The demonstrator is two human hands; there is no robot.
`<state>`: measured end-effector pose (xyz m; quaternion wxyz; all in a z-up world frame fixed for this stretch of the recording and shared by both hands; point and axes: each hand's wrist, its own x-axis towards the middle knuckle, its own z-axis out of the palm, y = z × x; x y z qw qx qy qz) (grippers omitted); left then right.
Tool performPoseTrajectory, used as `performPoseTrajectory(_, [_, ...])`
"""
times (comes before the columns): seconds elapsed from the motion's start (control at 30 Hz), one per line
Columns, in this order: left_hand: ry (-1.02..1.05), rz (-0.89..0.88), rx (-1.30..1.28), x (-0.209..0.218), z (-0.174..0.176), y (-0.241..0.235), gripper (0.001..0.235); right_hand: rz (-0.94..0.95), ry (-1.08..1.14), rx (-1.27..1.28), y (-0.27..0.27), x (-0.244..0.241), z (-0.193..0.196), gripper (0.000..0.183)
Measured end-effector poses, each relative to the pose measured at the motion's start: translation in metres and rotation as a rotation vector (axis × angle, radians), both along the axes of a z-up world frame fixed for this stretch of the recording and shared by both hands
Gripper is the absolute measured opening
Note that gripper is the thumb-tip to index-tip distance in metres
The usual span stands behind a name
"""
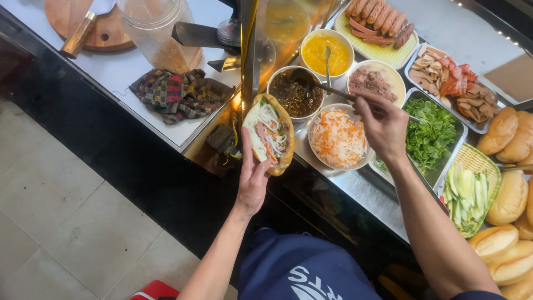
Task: The person assembles sandwiches by slicing baguettes and filling them with various ingredients. They use tongs to add sliced meats, vegetables, and sauces to the bread, then place the completed sandwiches into a toaster.
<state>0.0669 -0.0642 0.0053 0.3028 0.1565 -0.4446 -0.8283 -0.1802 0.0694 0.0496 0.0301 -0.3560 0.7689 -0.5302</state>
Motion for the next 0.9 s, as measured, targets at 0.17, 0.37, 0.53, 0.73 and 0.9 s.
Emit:
performPoseTrajectory(0.17, [0.017,-0.030,0.025,-0.006,-0.005,-0.009,0.089,-0.102,-0.147,-0.203,0.006,-0.015,-0.012,0.019])
performPoseTrajectory(0.37, [0.068,-0.073,0.116,-0.029,-0.006,-0.017,0.088,-0.176,-0.267,-0.289,0.022,-0.009,0.013,0.025])
performPoseTrajectory(0.53, [0.163,-0.104,0.208,-0.061,-0.011,-0.022,0.091,-0.285,-0.386,-0.304,0.037,0.007,0.051,0.026])
performPoseTrajectory(0.73, [0.156,-0.088,0.231,-0.092,0.003,-0.026,0.090,-0.267,-0.386,-0.338,0.064,0.031,0.068,0.026])
performPoseTrajectory(0.9, [0.117,-0.050,0.429,-0.102,0.031,-0.025,0.097,-0.235,-0.381,-0.353,0.083,0.044,0.057,0.028])
